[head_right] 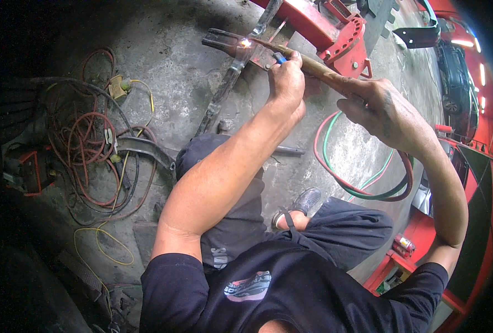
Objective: The person uses a torch and a lighter to heat a metal bracket on the ground, then handles the bracket by hand.
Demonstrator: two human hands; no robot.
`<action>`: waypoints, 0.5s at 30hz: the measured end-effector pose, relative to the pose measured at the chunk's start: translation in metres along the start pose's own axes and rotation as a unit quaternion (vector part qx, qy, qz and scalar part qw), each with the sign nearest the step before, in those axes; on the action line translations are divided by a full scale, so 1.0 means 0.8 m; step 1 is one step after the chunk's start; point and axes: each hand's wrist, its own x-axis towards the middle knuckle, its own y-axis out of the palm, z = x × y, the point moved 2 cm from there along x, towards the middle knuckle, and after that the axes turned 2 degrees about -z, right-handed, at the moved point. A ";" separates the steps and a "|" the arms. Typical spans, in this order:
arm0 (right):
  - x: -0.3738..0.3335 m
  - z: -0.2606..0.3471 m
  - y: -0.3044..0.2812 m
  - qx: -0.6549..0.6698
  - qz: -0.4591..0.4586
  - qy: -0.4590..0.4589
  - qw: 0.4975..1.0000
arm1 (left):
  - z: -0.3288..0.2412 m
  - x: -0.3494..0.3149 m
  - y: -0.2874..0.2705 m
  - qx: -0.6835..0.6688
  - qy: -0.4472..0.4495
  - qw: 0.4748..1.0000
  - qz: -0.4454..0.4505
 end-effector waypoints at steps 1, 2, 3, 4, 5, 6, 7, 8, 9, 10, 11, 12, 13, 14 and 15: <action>0.001 -0.004 0.000 -0.004 0.023 0.006 1.000 | -0.001 0.000 0.000 0.001 0.001 1.000 0.002; 0.001 -0.006 0.000 -0.009 0.045 0.013 0.999 | 0.000 0.001 0.000 0.001 0.003 1.000 0.004; 0.001 -0.006 0.000 -0.010 0.045 0.013 0.999 | 0.001 0.003 0.000 0.005 -0.002 1.000 -0.004; 0.001 -0.006 0.000 -0.015 0.042 0.008 0.999 | 0.002 0.003 0.000 0.007 -0.004 1.000 -0.008; 0.001 -0.006 0.000 -0.020 0.038 0.004 0.999 | 0.002 0.004 -0.001 0.010 -0.005 1.000 -0.012; 0.001 -0.005 0.000 -0.020 0.038 0.003 0.999 | 0.002 0.004 -0.002 0.004 0.000 1.000 -0.002; 0.001 -0.003 0.000 -0.017 0.039 0.006 0.999 | 0.002 0.004 -0.002 0.001 0.004 1.000 0.003; 0.000 -0.002 0.000 -0.013 0.040 0.010 0.999 | 0.001 0.003 -0.002 -0.002 0.007 1.000 0.008; 0.000 0.000 0.000 -0.013 0.040 0.010 0.999 | 0.001 0.002 -0.001 0.009 0.008 1.000 -0.001; -0.001 0.001 -0.001 -0.005 0.041 0.020 0.999 | 0.000 0.000 -0.001 0.014 0.009 1.000 -0.005; -0.001 0.001 -0.001 0.004 0.042 0.031 0.999 | -0.001 0.000 -0.001 0.020 0.011 1.000 -0.010; 0.000 0.000 0.000 0.004 0.042 0.030 0.999 | -0.001 0.000 -0.001 0.023 0.008 1.000 -0.010; 0.000 -0.002 0.000 -0.006 0.041 0.016 0.999 | -0.001 -0.001 -0.002 0.025 0.008 1.000 -0.010; 0.000 -0.004 0.000 -0.017 0.038 0.002 0.999 | 0.000 0.000 -0.001 0.027 0.007 1.000 -0.010; -0.001 -0.007 0.001 -0.017 0.038 0.002 0.999 | 0.001 0.000 -0.001 0.022 0.012 1.000 -0.006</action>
